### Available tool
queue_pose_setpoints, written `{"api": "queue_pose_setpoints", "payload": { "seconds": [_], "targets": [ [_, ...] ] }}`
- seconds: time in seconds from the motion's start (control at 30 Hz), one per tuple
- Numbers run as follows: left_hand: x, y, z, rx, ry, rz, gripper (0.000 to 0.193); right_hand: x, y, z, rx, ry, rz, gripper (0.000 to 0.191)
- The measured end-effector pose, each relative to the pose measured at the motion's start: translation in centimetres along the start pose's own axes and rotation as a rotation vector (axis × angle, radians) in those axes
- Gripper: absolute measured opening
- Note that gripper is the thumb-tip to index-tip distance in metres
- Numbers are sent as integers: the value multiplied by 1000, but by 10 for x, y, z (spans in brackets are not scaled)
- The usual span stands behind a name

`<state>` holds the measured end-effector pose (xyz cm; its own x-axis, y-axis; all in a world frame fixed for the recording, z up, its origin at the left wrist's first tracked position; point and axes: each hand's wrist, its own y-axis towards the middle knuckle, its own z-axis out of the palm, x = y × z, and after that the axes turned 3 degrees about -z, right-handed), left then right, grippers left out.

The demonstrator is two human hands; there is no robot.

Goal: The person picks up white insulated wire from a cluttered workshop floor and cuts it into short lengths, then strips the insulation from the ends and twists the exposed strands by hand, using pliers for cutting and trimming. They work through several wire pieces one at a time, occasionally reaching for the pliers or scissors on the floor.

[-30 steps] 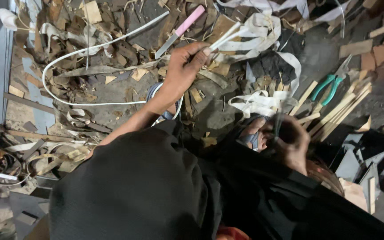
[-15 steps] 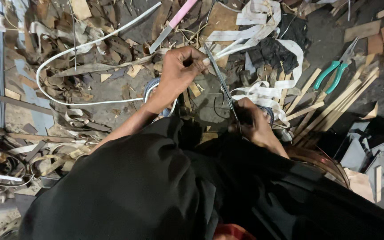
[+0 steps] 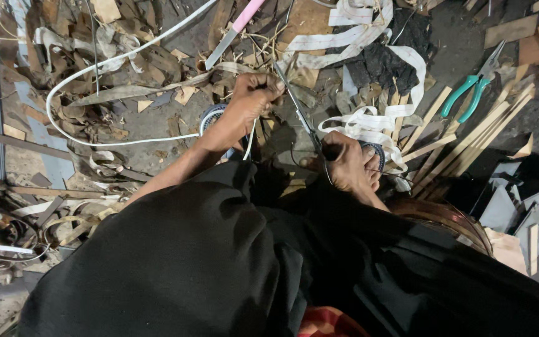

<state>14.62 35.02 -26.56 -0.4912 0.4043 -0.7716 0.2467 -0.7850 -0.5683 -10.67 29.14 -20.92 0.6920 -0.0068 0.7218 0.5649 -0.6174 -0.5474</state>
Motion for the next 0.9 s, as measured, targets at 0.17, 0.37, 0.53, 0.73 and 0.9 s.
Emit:
{"api": "queue_pose_setpoints", "payload": {
  "seconds": [0.17, 0.37, 0.53, 0.73, 0.9],
  "targets": [
    [7, -3, -1, 35, -70, 53, 6, -17, -4, -3, 63, 87, -12, 33],
    [16, -5, 6, 111, 70, 143, 15, -42, -7, 5, 175, 397, 24, 59],
    [10, -4, 4, 118, 115, 54, 11, -39, -4, 1, 221, 391, 16, 45],
    [-1, -17, 7, -5, 46, -52, 14, -20, -13, -3, 118, 142, 105, 39],
    [3, -18, 7, 129, -45, 69, 17, -28, -19, -5, 170, 110, -7, 44]
  ]
}}
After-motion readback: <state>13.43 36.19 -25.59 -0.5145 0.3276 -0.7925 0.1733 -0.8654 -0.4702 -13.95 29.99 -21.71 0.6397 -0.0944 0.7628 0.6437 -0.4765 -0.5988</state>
